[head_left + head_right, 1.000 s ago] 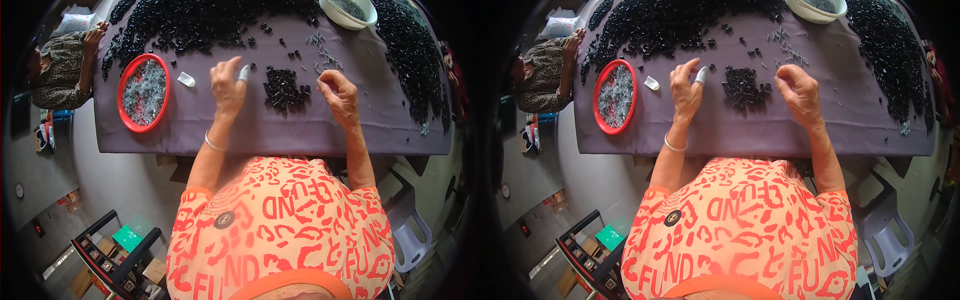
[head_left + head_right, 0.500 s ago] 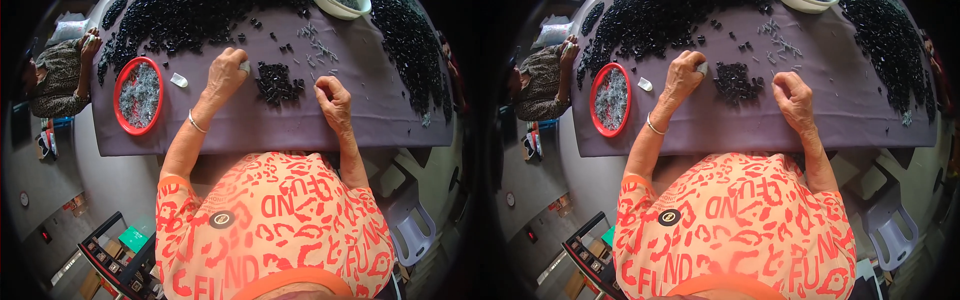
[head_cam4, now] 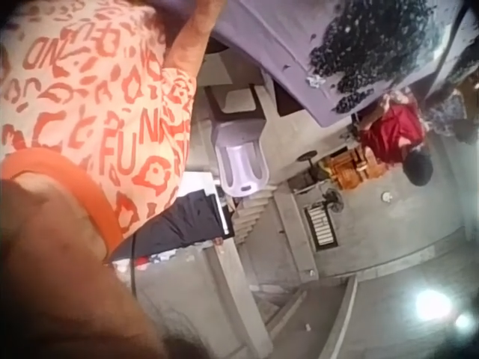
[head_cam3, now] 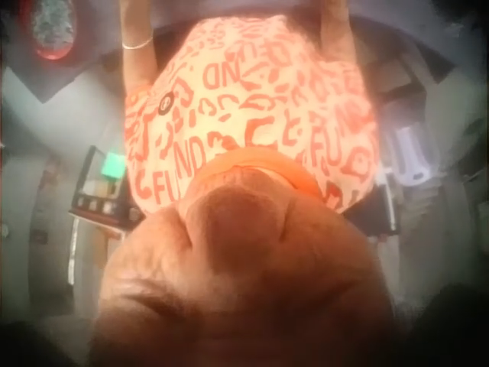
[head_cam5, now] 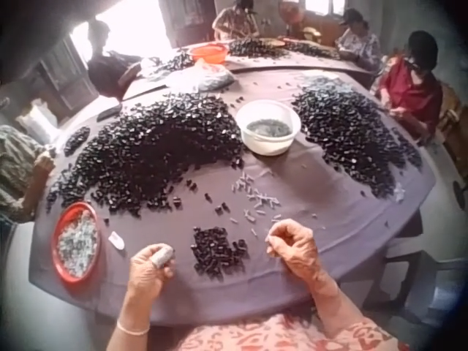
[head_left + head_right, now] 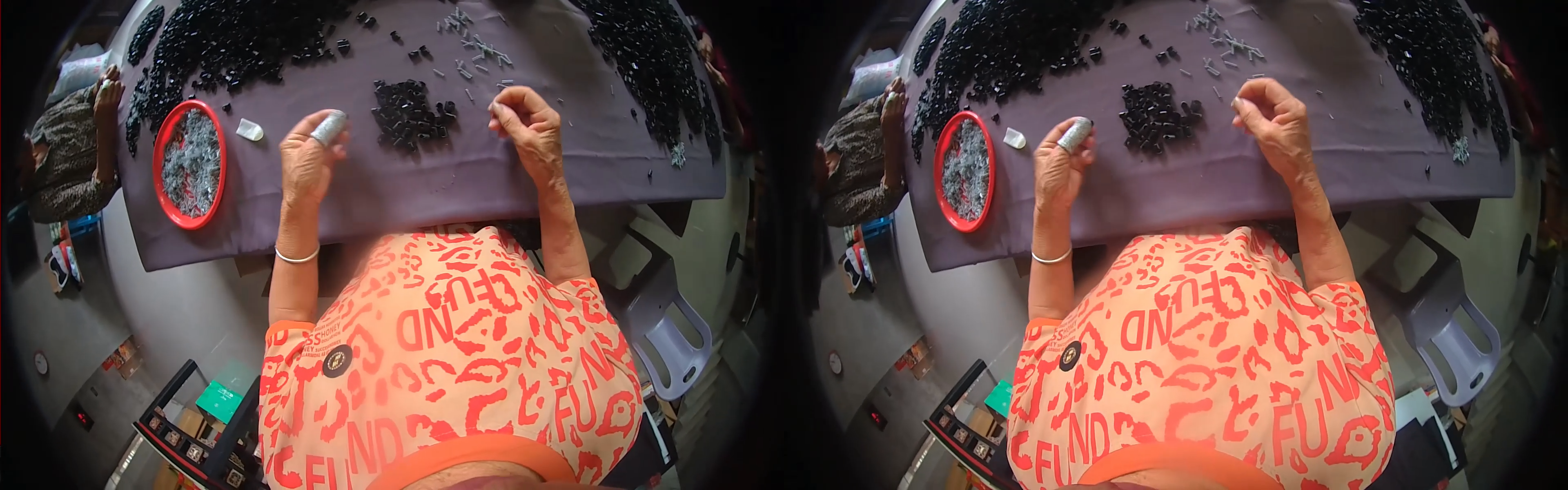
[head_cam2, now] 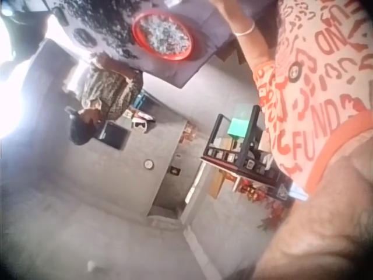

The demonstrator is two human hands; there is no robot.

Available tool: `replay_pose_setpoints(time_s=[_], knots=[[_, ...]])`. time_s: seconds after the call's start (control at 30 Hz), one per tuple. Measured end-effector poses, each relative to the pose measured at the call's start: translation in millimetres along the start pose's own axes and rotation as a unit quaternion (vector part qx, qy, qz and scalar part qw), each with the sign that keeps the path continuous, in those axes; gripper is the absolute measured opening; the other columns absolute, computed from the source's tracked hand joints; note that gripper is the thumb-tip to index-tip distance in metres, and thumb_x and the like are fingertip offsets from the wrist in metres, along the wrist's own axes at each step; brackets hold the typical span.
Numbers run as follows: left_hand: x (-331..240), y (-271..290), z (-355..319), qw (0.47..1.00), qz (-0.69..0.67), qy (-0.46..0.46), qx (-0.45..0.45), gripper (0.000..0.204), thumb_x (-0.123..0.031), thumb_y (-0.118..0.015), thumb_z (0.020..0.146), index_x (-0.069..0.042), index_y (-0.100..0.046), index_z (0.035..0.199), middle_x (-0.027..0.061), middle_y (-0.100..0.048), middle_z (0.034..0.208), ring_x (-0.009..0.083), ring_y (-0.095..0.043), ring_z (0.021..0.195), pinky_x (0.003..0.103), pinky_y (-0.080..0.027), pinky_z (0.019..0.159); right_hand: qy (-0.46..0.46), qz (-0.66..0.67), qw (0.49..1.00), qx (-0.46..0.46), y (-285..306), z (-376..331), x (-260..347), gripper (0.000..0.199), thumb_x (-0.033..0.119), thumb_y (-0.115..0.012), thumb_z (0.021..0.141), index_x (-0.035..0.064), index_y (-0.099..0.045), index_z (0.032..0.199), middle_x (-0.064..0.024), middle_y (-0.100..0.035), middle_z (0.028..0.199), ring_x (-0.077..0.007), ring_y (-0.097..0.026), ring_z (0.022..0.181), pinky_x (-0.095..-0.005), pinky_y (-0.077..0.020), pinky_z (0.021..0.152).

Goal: The person assembles small plastic components by inserting small pins into black plastic pieces by hand.

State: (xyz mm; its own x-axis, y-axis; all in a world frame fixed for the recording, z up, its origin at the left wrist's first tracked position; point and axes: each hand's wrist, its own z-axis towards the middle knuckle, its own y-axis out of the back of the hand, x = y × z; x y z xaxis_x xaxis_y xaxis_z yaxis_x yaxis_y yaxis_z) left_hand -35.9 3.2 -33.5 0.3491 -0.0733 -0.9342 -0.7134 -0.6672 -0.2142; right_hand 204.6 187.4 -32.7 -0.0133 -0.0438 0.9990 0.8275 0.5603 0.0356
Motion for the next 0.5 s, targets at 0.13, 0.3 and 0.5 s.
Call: replay_pose_setpoints(time_s=[0.13,0.3,0.5], knots=[[12.6,-25.7,-24.3,0.965,-0.211,0.139,0.072,0.015,-0.009,-0.059,0.09,-0.005,-0.062,0.104,0.0129,-0.067,0.096,0.0155,-0.065,0.079,0.023,-0.052,0.059,-0.01,-0.061,0.998,0.029,-14.2,-9.2,1.6,0.008,0.002,-0.063,0.087,0.0021,-0.063,0.095,0.0019,-0.062,0.082,-0.0047,-0.058,0.074,-0.0183,-0.0467,0.065],[9.4,-55.9,-59.0,0.961,-0.239,0.083,0.107,0.016,-0.007,-0.062,0.088,-0.001,-0.061,0.104,0.0123,-0.067,0.095,0.0158,-0.065,0.079,0.025,-0.052,0.063,0.041,0.075,0.985,0.148,-50.4,-33.8,43.2,0.012,-0.006,-0.059,0.087,-0.0025,-0.06,0.098,-0.0054,-0.062,0.094,-0.0089,-0.059,0.083,-0.0213,-0.0489,0.075],[-0.8,-64.3,-76.4,0.98,-0.178,0.015,0.093,0.018,-0.005,-0.062,0.088,0.003,-0.06,0.104,0.0111,-0.067,0.093,0.0145,-0.064,0.079,0.026,-0.052,0.067,0.095,0.044,0.981,0.161,-64.3,-44.4,42.9,0.012,-0.01,-0.056,0.087,-0.0044,-0.058,0.097,-0.0056,-0.058,0.095,-0.0091,-0.057,0.086,-0.0209,-0.046,0.078]])
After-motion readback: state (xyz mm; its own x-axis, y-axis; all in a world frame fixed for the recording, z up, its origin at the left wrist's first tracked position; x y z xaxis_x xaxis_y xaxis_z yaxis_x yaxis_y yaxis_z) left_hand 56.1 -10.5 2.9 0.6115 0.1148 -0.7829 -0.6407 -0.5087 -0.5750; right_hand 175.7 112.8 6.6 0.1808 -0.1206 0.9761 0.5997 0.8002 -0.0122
